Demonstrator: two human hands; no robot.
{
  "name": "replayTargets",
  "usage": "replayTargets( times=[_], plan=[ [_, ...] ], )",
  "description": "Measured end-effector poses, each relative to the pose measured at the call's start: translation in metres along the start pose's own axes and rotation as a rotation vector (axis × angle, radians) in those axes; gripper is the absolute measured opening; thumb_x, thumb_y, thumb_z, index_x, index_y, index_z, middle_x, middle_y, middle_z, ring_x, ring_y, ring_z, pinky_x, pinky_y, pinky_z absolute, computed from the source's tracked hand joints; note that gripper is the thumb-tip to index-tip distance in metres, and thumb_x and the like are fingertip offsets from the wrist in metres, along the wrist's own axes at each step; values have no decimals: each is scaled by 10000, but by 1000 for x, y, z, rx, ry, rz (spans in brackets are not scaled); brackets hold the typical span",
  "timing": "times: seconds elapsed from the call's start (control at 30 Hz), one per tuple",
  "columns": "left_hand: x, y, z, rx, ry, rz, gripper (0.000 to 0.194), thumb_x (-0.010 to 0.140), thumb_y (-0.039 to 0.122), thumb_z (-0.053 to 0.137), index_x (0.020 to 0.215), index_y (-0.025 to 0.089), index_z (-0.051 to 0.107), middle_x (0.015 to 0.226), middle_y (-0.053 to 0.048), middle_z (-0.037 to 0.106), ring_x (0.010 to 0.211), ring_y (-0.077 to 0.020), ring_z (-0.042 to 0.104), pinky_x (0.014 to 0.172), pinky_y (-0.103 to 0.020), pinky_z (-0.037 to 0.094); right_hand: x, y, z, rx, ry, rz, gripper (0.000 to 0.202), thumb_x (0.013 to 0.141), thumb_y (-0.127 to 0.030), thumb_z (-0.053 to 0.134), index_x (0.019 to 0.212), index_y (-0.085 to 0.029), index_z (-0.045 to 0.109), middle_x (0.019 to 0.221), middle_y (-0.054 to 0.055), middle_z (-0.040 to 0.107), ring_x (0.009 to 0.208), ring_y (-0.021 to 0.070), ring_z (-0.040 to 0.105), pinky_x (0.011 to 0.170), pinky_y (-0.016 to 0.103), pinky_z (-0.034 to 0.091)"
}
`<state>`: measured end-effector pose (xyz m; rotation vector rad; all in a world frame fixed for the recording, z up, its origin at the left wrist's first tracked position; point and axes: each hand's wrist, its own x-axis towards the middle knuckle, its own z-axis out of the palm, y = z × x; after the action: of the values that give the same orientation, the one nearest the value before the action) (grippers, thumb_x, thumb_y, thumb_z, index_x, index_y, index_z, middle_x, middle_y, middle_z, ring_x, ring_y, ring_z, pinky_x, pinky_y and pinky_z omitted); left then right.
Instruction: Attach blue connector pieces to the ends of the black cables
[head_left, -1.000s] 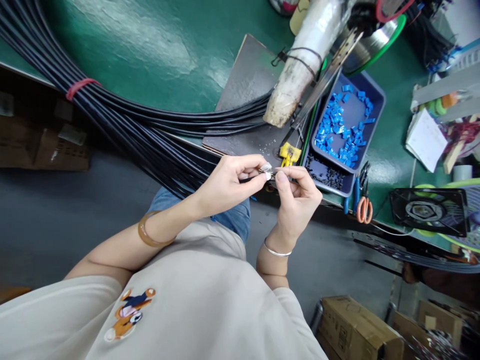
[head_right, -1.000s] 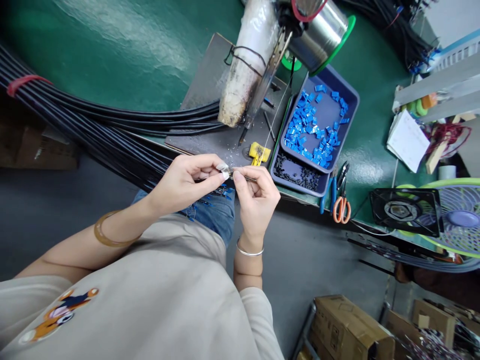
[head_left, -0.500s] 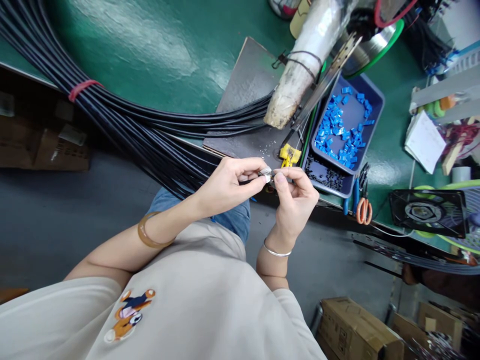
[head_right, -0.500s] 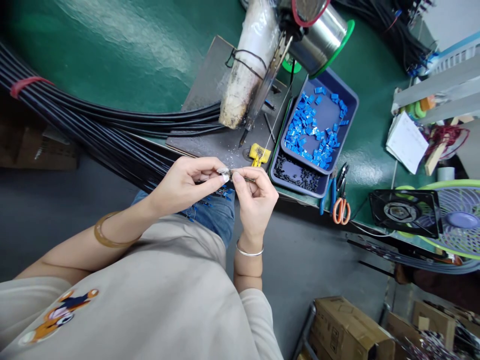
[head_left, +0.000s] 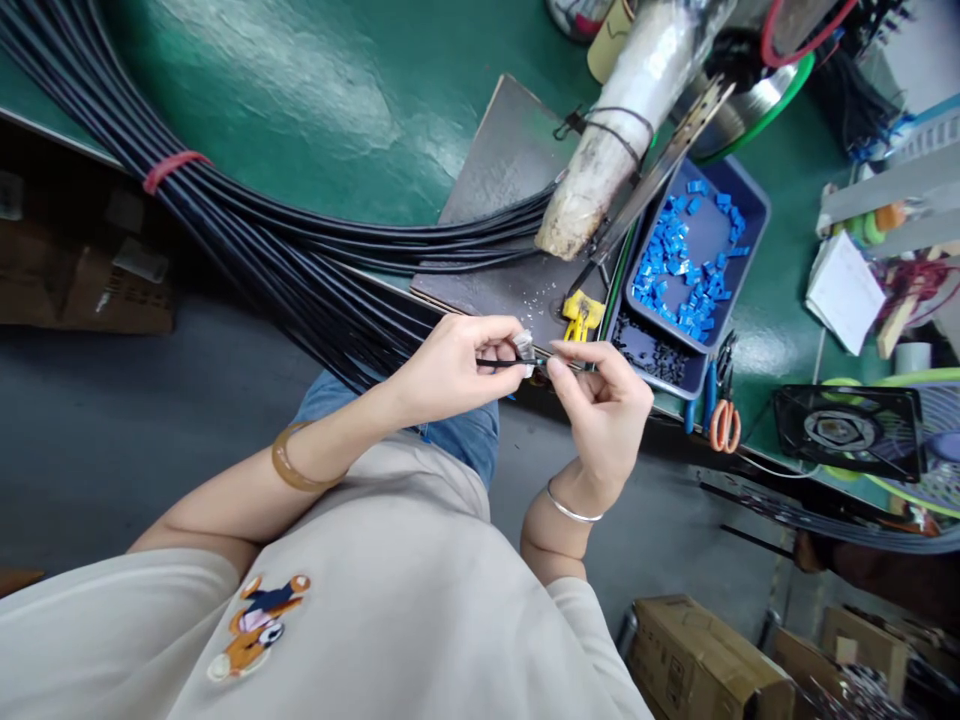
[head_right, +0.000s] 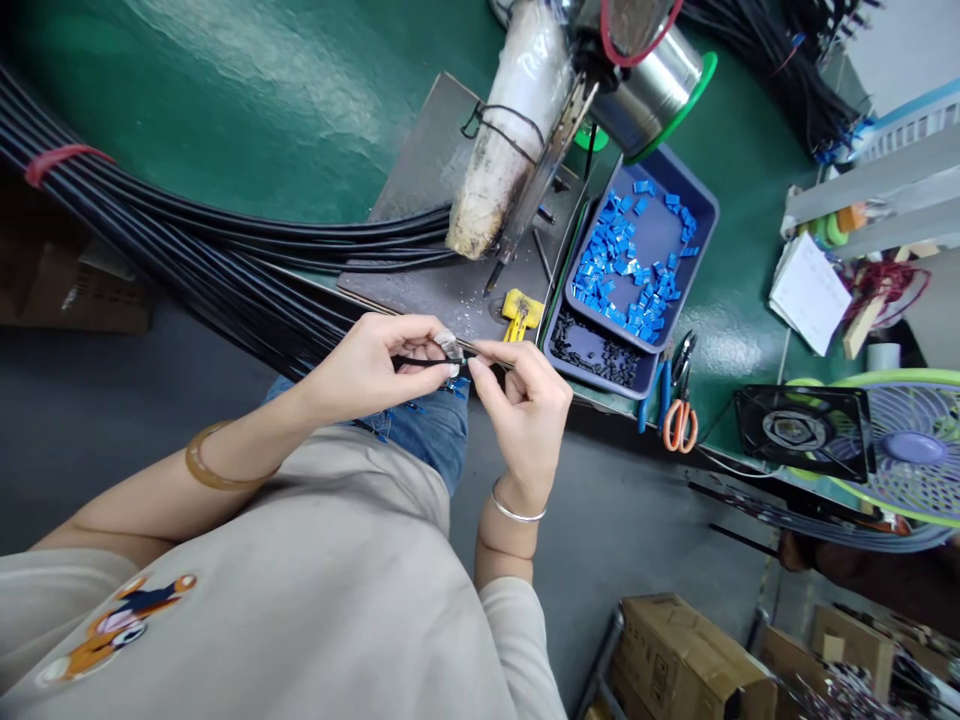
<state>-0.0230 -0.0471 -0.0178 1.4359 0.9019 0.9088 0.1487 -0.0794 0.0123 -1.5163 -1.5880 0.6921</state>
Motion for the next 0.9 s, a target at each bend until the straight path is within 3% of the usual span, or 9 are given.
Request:
replayTargets(
  times=[0.1,0.2,0.33,0.6,0.67,0.83,0.9],
  plan=[
    [0,1,-2,-55,-2,3,92,784,177,647,734,112,607,642,21,553,591,-52,477,526,-145,382,1,2,-5,34,30,103,158,826,-266,698,978,-222,702,769,-40,632,456,24,255,437,243,195],
    [0,2,-5,-60,-11,22,114,797,197,654,731,109,621,625,24,547,575,-49,475,519,-146,382,3,3,-4,41,-27,119,73,811,-258,694,797,-189,674,748,-35,603,464,21,267,438,243,182],
    [-1,0,-8,4,-54,60,147,837,212,625,728,113,630,579,24,551,539,-49,481,506,-154,376,4,3,0,50,-92,68,114,811,-208,674,714,-178,623,718,-46,557,484,21,279,458,243,192],
    [2,4,-13,-142,-103,-39,142,859,193,595,737,121,590,586,-5,605,526,-62,542,517,-166,416,2,4,8,80,19,57,79,810,-240,706,769,-190,661,748,-29,612,481,34,317,441,243,217],
    [3,5,-16,-188,-129,-51,138,860,171,587,732,119,584,578,-5,605,516,-54,534,509,-156,410,-2,4,14,31,83,-28,103,830,-209,686,737,-194,644,729,-26,608,523,49,405,458,236,265],
    [5,7,-22,-324,-171,-133,137,879,170,558,753,115,571,560,6,602,409,-10,393,405,-136,303,-14,4,30,-351,208,-441,135,807,-88,687,845,-214,658,820,-11,667,652,65,572,550,213,407],
    [5,8,-23,-342,-167,-143,137,877,177,563,753,117,563,556,9,601,404,-7,384,402,-134,299,-14,4,30,-313,226,-443,127,816,-102,685,864,-218,669,819,-7,677,693,80,605,574,215,435]
  ],
)
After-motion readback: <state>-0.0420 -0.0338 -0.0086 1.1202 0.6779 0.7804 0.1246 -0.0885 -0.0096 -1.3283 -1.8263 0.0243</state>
